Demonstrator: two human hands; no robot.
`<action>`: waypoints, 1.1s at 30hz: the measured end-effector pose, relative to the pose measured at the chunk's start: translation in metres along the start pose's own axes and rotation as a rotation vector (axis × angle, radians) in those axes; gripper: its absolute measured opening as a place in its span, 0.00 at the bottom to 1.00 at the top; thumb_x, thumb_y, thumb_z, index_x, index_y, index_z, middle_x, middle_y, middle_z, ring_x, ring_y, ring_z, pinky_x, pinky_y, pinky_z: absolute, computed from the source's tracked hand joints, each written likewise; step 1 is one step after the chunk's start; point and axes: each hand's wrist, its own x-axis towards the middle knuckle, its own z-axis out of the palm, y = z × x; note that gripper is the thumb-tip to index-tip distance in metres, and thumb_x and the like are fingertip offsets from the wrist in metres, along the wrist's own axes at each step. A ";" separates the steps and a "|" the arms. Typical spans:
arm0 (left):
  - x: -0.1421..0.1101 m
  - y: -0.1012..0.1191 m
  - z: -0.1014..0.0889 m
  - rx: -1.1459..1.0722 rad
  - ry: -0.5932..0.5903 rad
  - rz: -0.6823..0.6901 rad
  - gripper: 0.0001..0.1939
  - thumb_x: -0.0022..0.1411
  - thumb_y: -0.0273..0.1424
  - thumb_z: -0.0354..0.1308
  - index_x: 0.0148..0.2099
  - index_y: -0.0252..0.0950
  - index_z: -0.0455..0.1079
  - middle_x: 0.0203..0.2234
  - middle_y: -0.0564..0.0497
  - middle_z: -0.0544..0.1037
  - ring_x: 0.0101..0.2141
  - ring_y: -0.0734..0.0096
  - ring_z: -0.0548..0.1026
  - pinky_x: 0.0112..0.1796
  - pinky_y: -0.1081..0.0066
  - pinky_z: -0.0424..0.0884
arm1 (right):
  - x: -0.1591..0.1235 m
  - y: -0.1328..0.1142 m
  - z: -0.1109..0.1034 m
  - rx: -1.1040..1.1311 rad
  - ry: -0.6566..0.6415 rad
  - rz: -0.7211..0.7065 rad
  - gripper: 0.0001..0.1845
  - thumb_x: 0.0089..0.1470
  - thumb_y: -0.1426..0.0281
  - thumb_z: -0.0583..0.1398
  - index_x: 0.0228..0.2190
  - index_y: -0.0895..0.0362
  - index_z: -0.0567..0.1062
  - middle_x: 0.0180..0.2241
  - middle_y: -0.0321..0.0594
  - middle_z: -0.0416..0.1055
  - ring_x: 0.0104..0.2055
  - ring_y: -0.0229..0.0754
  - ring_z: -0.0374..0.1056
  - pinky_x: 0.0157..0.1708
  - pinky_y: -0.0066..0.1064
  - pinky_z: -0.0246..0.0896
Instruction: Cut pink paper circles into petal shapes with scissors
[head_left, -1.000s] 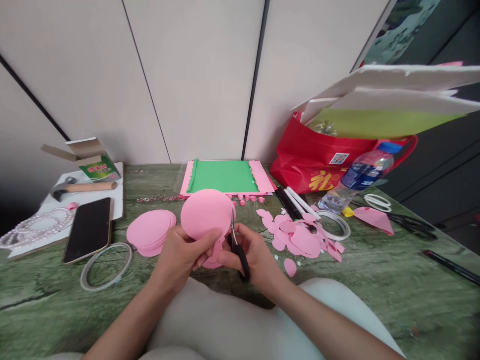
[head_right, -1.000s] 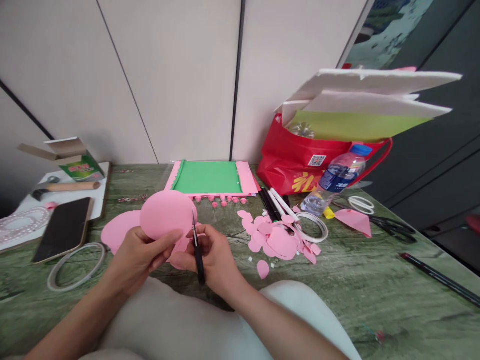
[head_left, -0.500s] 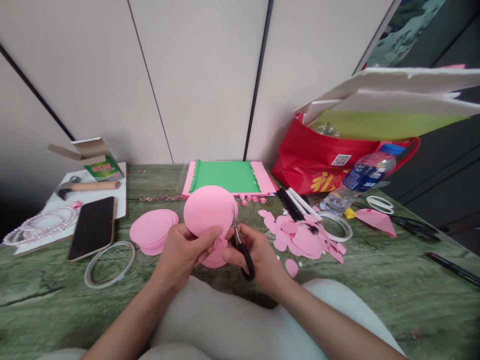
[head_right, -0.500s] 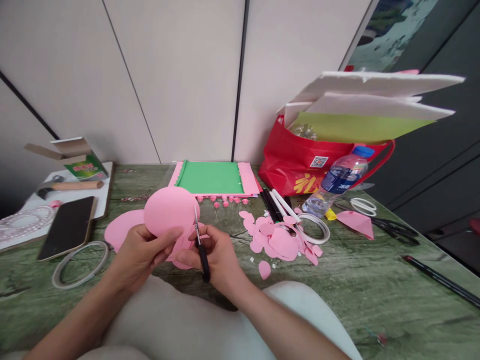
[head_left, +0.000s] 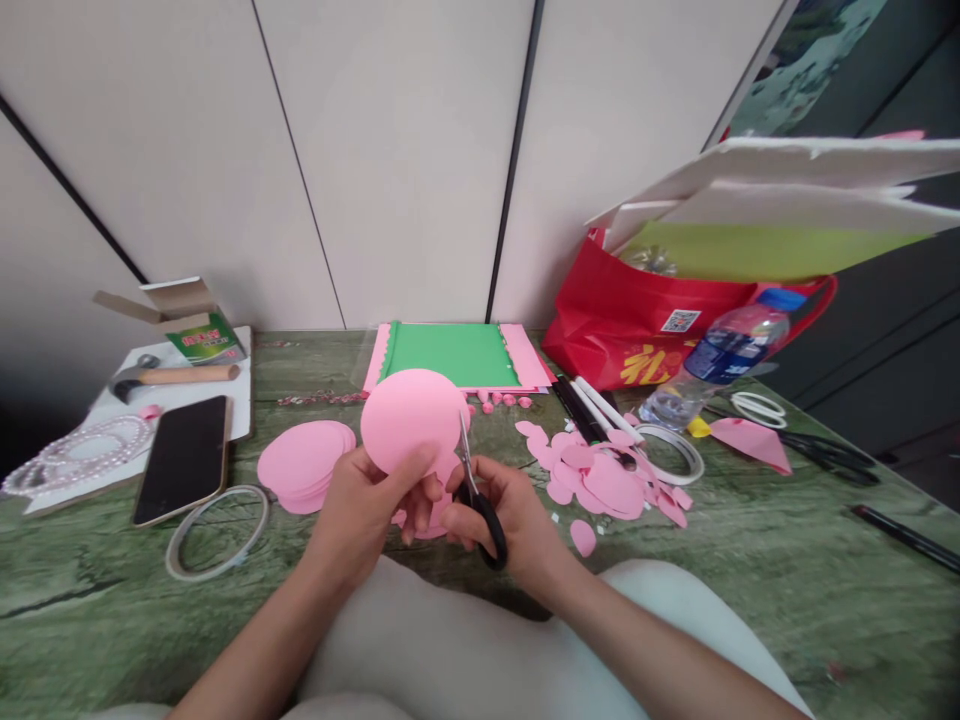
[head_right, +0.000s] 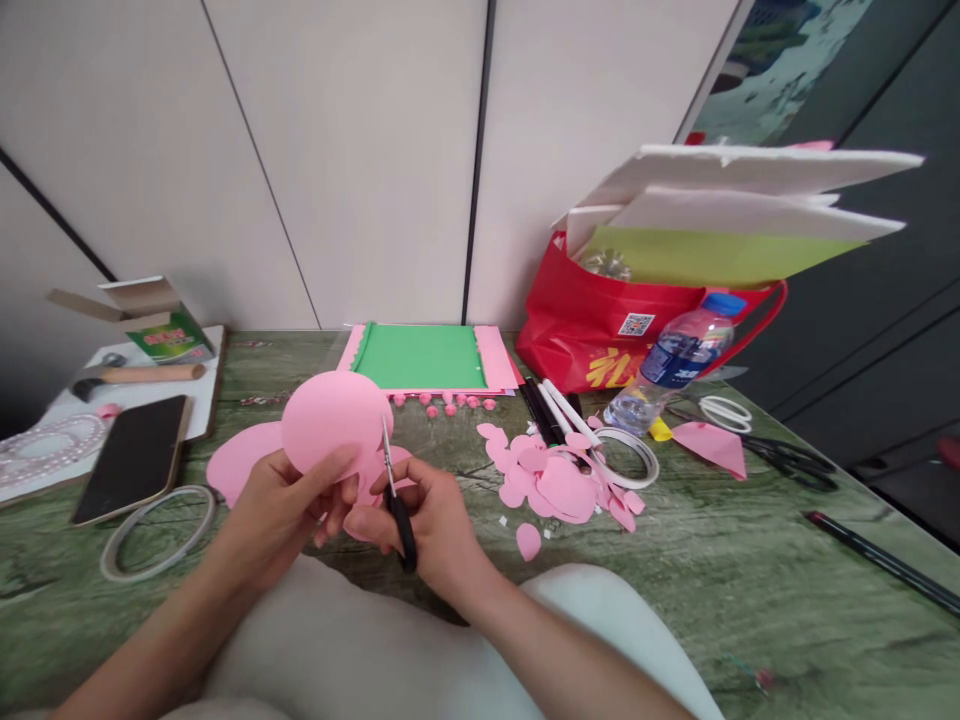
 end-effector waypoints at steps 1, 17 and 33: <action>0.000 0.000 0.000 0.003 0.025 0.006 0.16 0.50 0.37 0.60 0.17 0.31 0.67 0.10 0.55 0.67 0.10 0.82 0.61 0.11 0.79 0.53 | 0.000 0.000 0.001 -0.008 -0.002 0.010 0.19 0.32 0.63 0.68 0.25 0.57 0.65 0.15 0.28 0.63 0.16 0.30 0.55 0.16 0.22 0.50; 0.000 -0.004 -0.001 0.149 0.085 -0.009 0.18 0.47 0.35 0.61 0.12 0.32 0.62 0.06 0.57 0.61 0.09 0.85 0.54 0.12 0.79 0.47 | -0.001 -0.008 0.001 0.014 0.002 -0.020 0.26 0.29 0.66 0.70 0.30 0.57 0.64 0.23 0.31 0.63 0.24 0.33 0.57 0.24 0.25 0.52; 0.001 -0.001 0.000 0.097 0.096 -0.003 0.19 0.46 0.34 0.61 0.12 0.34 0.59 0.06 0.59 0.58 0.11 0.84 0.52 0.16 0.75 0.45 | -0.002 -0.006 0.001 0.068 -0.036 -0.051 0.23 0.31 0.65 0.69 0.27 0.57 0.64 0.16 0.24 0.55 0.18 0.29 0.49 0.19 0.23 0.46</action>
